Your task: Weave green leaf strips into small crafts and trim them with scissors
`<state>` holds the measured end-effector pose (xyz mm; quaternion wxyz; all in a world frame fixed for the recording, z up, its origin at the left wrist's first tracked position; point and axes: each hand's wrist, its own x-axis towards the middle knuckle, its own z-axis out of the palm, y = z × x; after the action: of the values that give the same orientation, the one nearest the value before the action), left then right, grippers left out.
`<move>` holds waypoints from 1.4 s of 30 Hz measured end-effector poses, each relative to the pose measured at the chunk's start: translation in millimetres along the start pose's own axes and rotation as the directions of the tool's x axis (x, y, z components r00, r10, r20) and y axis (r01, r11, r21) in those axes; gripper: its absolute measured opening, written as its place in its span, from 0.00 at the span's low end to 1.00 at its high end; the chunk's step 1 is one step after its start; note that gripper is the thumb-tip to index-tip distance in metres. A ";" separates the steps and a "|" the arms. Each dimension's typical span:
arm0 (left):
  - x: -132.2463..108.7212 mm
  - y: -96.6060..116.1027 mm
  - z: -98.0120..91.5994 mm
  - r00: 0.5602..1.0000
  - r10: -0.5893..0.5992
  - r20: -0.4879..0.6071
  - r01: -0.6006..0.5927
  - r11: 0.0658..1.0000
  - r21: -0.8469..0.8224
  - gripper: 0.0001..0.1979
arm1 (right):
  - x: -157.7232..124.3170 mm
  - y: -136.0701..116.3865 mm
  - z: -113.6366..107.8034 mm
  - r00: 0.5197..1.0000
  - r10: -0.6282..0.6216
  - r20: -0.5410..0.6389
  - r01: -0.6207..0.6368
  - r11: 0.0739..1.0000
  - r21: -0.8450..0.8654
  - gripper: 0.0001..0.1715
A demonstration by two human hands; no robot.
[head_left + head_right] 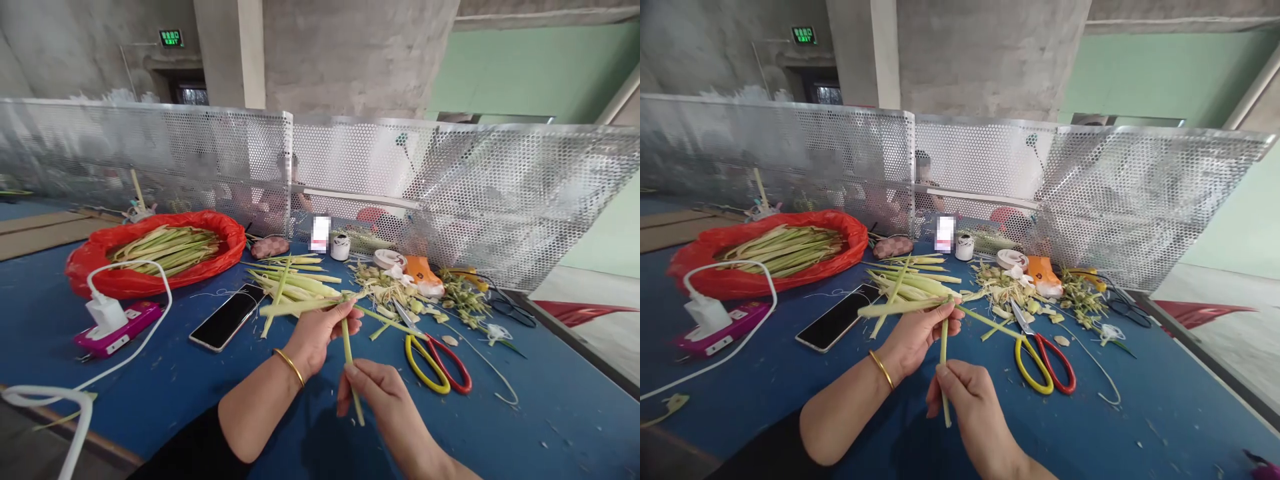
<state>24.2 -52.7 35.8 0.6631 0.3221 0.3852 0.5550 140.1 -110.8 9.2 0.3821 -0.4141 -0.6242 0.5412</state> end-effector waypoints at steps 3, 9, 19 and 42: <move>-0.7 2.1 -0.1 1.000 -0.022 -0.005 0.021 1.000 -0.006 0.10 | -4.5 0.3 -3.9 0.990 -0.137 0.022 0.137 0.939 -0.314 0.26; -3.1 2.2 -2.4 0.994 -0.024 0.106 0.019 0.999 0.050 0.16 | -4.7 -11.2 -32.6 0.594 -0.804 0.036 0.292 0.174 -0.940 0.12; 0.5 -16.4 -0.9 0.994 0.021 0.104 -0.056 0.933 0.355 0.19 | 10.7 1.7 -41.9 0.817 -0.576 -0.025 0.112 0.200 -0.973 0.19; -16.4 -9.3 15.5 0.832 -0.393 0.391 0.060 0.765 0.642 0.25 | 23.0 -14.4 -71.4 0.994 0.076 0.077 -0.095 0.954 0.285 0.16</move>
<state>40.8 -70.5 38.0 0.6658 0.5989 0.3921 0.2105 196.3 -64.8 32.9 0.3937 -0.3629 -0.5324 0.6556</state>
